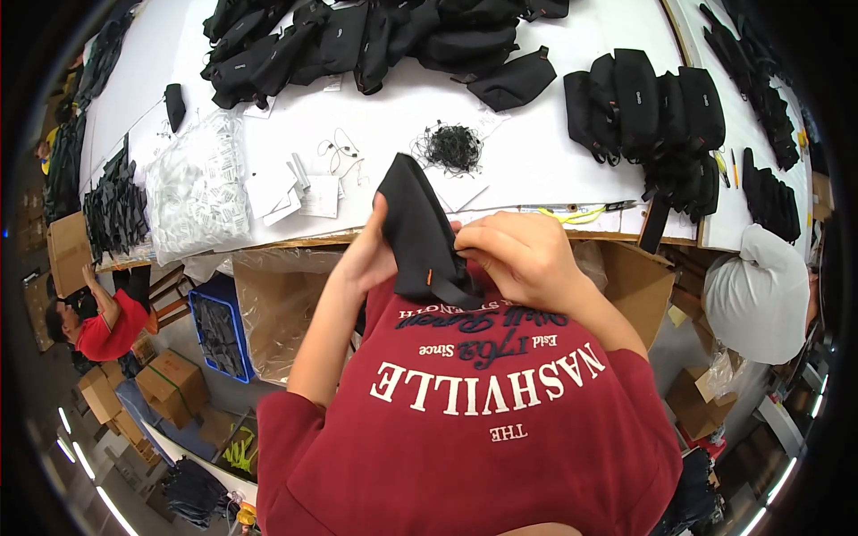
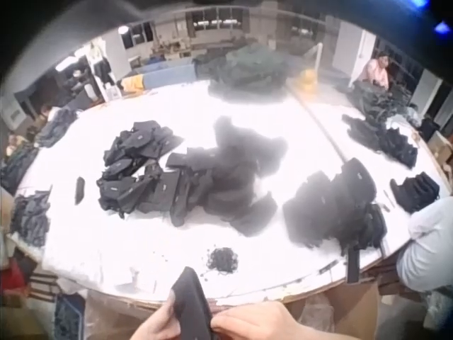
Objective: Assembling small black zippered pouches by attaching tags and organizing them on the work table.
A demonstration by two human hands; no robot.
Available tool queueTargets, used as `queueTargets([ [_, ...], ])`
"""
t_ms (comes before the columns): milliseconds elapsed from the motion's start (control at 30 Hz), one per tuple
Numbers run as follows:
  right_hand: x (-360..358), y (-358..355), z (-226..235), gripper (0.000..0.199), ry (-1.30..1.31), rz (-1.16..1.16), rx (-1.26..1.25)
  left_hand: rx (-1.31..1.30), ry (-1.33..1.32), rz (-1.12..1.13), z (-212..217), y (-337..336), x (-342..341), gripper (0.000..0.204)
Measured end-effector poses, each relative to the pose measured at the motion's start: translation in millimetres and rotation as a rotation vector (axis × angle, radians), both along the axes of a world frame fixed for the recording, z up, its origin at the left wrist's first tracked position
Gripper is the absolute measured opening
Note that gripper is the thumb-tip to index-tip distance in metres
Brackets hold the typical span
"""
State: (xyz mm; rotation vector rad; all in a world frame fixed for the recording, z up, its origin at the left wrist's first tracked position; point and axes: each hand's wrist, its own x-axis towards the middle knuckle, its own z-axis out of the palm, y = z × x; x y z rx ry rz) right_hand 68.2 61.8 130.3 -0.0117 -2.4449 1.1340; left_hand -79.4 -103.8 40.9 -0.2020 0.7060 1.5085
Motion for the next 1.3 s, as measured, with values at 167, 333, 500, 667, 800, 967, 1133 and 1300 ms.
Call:
queueTargets([
  [167, -7, 2, 1, 0.023, 0.068, -0.055, 0.046, 0.083, -0.280, 0.247, 2, 0, 0, 0.045],
  [333, -12, -4, -7, 0.021, 0.117, -0.032, 0.122, 0.084, -0.299, 0.358, 34, 4, 15, 0.051],
  [500, -14, -5, -5, 0.019, 0.058, 0.034, 0.003, -0.191, -0.323, 0.340, 61, -20, 28, 0.039],
  [667, -29, 8, 18, 0.015, -0.041, 0.057, -0.294, -0.050, 0.246, 0.087, 56, -7, 7, 0.048],
  [800, -36, 15, 32, 0.016, 0.028, -0.015, -0.234, 0.090, 0.401, 0.098, 58, 14, -4, 0.050],
  [967, -27, 10, 37, 0.018, -0.032, 0.084, -0.211, 0.093, 0.365, 0.208, 60, 38, -15, 0.028],
  [1133, -23, 12, 37, 0.017, -0.041, 0.108, -0.289, 0.161, 0.439, 0.191, 62, 50, -18, 0.024],
  [1300, -21, 13, 42, 0.015, -0.066, 0.068, -0.315, 0.145, 0.548, 0.135, 69, 54, -18, 0.025],
])
